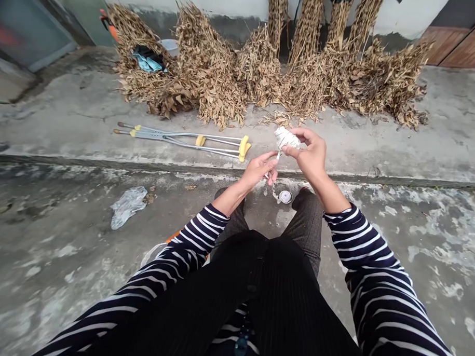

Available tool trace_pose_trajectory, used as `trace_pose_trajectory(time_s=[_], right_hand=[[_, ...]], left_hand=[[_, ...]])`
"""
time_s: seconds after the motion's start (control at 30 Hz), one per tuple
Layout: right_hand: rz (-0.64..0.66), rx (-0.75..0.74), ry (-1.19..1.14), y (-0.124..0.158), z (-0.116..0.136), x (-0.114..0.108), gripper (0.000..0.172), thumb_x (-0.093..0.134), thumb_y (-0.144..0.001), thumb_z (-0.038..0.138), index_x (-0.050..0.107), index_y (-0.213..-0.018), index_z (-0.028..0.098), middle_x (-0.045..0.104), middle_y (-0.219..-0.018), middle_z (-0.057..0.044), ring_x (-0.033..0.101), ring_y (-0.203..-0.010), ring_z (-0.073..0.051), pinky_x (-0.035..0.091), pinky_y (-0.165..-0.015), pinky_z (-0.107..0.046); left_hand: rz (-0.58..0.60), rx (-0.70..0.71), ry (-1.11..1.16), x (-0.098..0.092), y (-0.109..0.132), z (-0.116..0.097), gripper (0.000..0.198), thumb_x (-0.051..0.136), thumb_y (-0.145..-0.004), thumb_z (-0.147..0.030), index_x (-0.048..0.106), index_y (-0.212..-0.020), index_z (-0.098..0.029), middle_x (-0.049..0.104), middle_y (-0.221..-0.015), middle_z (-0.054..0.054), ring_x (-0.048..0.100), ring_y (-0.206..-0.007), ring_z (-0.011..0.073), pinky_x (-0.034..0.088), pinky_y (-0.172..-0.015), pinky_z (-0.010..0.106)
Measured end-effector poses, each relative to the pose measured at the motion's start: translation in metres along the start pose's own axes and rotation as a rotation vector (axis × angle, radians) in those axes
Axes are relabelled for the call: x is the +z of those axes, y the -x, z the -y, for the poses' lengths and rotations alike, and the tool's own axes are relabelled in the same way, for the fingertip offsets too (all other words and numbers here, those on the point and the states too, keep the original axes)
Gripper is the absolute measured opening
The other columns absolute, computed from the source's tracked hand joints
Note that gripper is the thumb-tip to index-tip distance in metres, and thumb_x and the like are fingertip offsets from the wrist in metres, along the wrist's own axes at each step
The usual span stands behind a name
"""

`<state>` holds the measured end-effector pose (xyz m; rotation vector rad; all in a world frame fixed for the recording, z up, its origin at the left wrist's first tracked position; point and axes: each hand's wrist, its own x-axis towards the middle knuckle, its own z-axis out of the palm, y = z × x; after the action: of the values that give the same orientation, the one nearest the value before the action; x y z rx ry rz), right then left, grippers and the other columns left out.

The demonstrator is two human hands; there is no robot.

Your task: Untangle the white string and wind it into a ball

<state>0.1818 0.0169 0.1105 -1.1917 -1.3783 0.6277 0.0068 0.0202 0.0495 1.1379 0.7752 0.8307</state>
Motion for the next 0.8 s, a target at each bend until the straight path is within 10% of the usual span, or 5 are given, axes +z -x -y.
trace_pose_trajectory(time_s=[0.3, 0.43, 0.8], right_hand=[[0.058, 0.302, -0.289, 0.005, 0.01, 0.007, 0.05, 0.095, -0.047, 0.028, 0.074, -0.091, 0.02, 0.077, -0.092, -0.003, 0.071, -0.084, -0.023, 0.062, -0.071, -0.038], [0.09, 0.387, -0.36, 0.005, 0.014, 0.004, 0.052, 0.096, -0.045, 0.027, 0.072, -0.091, 0.02, 0.075, -0.09, -0.003, 0.069, -0.079, -0.021, 0.062, -0.068, -0.038], [0.111, 0.481, -0.448, 0.008, 0.009, 0.003, 0.049, 0.098, -0.045, 0.026, 0.075, -0.088, 0.018, 0.076, -0.081, -0.003, 0.07, -0.071, -0.02, 0.061, -0.065, -0.037]], left_hand=[[-0.111, 0.254, -0.016, 0.008, -0.032, -0.001, 0.053, 0.078, -0.079, -0.016, 0.067, -0.13, -0.014, 0.071, -0.13, 0.013, 0.071, -0.109, 0.0242, 0.051, -0.054, 0.016], [-0.249, 0.311, -0.087, 0.01, -0.039, -0.002, 0.025, 0.068, -0.084, -0.013, 0.076, -0.107, -0.012, 0.077, -0.11, 0.009, 0.07, -0.085, 0.0153, 0.05, -0.053, 0.016], [-0.15, 0.124, 0.032, 0.018, -0.025, -0.008, 0.014, 0.064, -0.08, -0.002, 0.065, -0.069, -0.011, 0.065, -0.058, -0.001, 0.061, -0.054, 0.008, 0.05, -0.057, 0.018]])
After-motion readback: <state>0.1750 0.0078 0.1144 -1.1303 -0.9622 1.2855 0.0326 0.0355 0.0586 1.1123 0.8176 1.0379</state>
